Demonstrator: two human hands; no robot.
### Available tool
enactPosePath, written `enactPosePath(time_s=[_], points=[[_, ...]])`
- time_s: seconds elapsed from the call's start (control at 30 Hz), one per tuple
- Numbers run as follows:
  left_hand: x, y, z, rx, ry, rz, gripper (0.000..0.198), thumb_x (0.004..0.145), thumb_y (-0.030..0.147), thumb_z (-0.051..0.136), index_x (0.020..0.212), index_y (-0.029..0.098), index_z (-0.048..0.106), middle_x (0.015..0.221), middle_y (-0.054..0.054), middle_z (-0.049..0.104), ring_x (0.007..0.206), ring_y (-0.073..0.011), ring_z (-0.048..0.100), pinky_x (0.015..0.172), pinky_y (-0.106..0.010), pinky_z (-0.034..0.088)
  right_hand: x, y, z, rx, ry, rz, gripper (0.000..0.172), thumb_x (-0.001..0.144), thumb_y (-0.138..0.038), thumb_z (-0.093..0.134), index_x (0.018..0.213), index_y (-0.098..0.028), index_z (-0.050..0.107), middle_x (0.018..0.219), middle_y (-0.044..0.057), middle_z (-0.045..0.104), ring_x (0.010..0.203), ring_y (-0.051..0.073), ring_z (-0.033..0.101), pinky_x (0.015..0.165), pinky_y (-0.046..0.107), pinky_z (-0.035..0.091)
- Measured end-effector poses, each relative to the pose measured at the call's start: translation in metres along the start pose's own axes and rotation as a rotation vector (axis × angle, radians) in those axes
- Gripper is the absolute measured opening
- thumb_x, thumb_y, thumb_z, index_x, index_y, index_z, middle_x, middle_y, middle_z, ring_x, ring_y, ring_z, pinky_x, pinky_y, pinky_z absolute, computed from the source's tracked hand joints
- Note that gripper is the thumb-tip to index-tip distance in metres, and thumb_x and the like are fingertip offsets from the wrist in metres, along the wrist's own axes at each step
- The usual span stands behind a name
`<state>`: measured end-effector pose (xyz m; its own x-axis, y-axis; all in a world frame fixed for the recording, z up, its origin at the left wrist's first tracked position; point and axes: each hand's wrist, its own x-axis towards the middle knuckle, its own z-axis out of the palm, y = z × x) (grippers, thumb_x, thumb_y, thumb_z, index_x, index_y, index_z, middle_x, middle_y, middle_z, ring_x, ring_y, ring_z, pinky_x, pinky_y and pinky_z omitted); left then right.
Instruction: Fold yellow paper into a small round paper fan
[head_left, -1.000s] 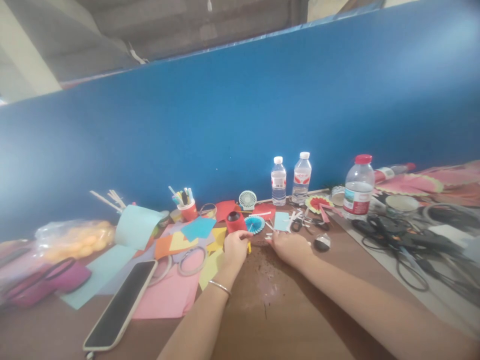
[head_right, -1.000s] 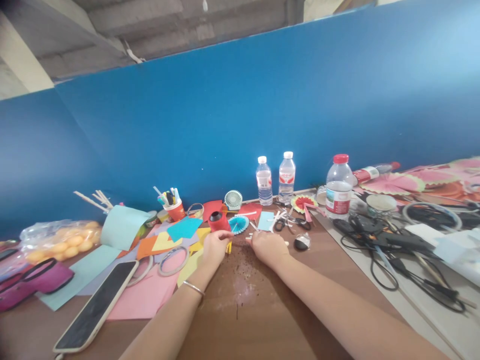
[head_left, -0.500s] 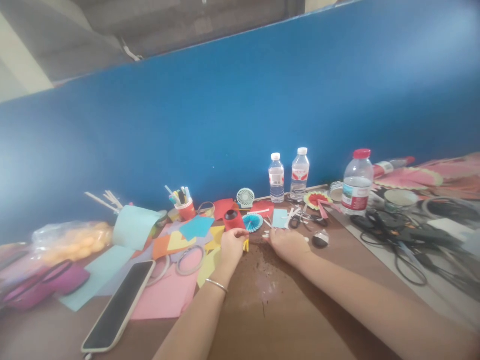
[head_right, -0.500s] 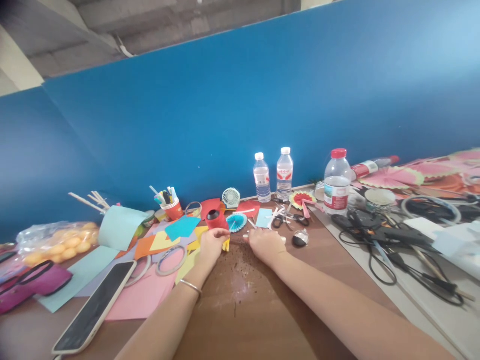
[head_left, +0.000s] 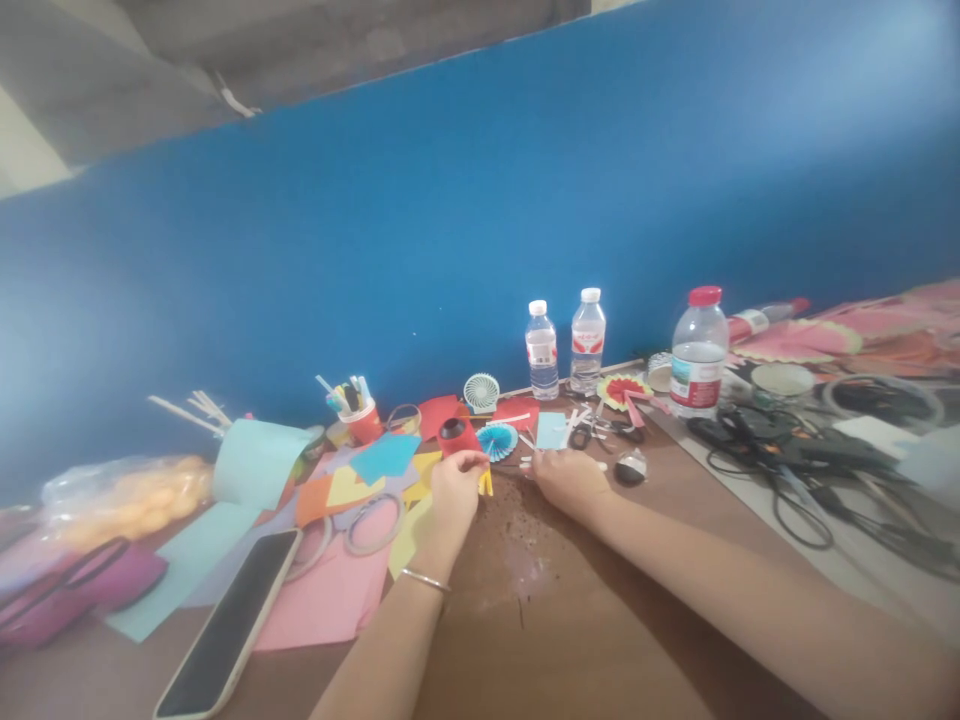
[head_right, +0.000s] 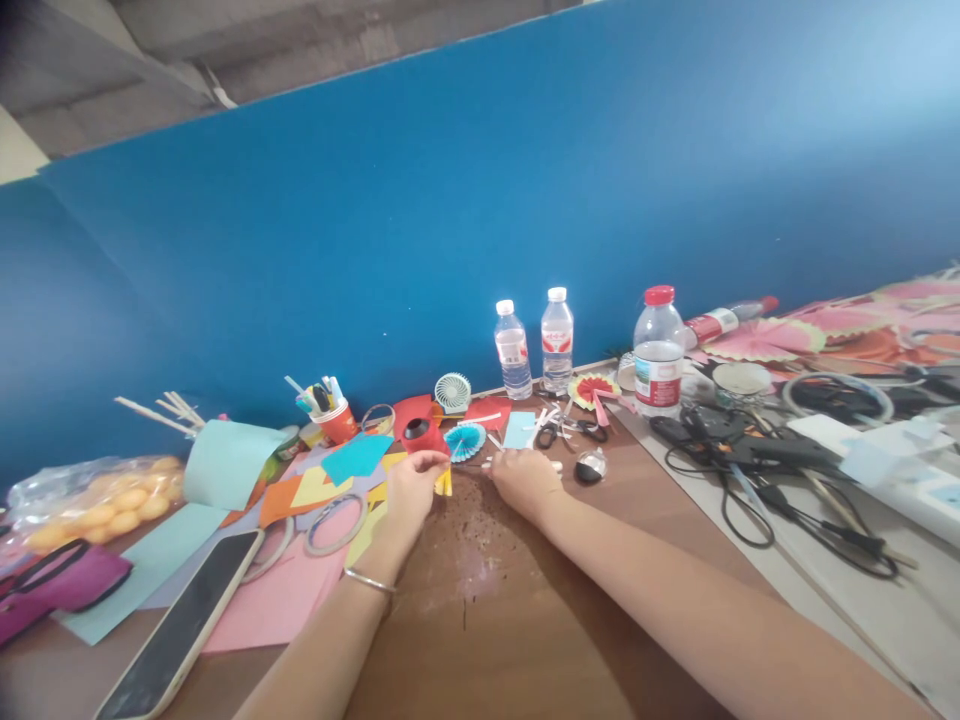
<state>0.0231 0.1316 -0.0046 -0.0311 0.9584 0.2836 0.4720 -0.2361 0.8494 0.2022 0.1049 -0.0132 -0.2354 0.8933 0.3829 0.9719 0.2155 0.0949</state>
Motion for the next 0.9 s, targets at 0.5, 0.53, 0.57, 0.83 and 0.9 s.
enactPosePath(time_s=[0.5,0.53,0.57,0.83,0.9], points=[[0.000,0.004,-0.002,-0.482,-0.244,-0.003,0.043,0.063,0.023,0.064,0.104,0.015,0.056,0.064,0.000,0.060,0.060,-0.0106,0.054,0.057,-0.020,0.041,-0.003,0.012,0.013,-0.044,0.143,0.101,0.027,0.083,-0.021,0.039,0.101,-0.009,0.055,0.075,0.013,0.059,0.070,0.022,0.054,0.055,0.028,0.033],[0.000,0.005,-0.002,-0.487,-0.253,-0.004,0.046,0.063,0.023,0.064,0.107,0.015,0.054,0.061,0.001,0.059,0.059,-0.0104,0.053,0.056,-0.020,0.040,-0.002,0.014,0.013,-0.059,0.141,0.104,0.030,0.082,-0.017,0.040,0.108,-0.008,0.051,0.075,0.012,0.059,0.071,0.022,0.054,0.056,0.029,0.033],[-0.001,0.006,-0.003,-0.494,-0.257,-0.005,0.049,0.064,0.023,0.064,0.110,0.015,0.052,0.060,0.001,0.058,0.058,-0.0103,0.053,0.055,-0.020,0.039,-0.002,0.016,0.014,-0.067,0.134,0.109,0.033,0.080,-0.013,0.041,0.112,-0.009,0.048,0.074,0.011,0.058,0.071,0.022,0.053,0.056,0.029,0.033],[-0.002,0.011,-0.006,-0.504,-0.316,0.001,0.068,0.065,0.023,0.062,0.127,0.017,0.035,0.058,0.002,0.056,0.054,-0.0082,0.048,0.053,-0.019,0.036,-0.001,0.022,-0.004,0.084,0.224,0.075,0.015,0.081,-0.015,0.040,0.085,-0.016,0.055,0.085,0.010,0.056,0.085,0.023,0.048,0.071,0.032,0.034],[-0.003,0.012,-0.006,-0.518,-0.332,0.011,0.067,0.064,0.021,0.063,0.125,0.018,0.037,0.065,0.001,0.058,0.054,-0.0070,0.048,0.052,-0.018,0.036,0.001,0.017,-0.008,0.275,0.253,0.029,0.017,0.082,-0.017,0.040,0.091,-0.016,0.055,0.087,0.009,0.057,0.087,0.022,0.049,0.076,0.032,0.035]])
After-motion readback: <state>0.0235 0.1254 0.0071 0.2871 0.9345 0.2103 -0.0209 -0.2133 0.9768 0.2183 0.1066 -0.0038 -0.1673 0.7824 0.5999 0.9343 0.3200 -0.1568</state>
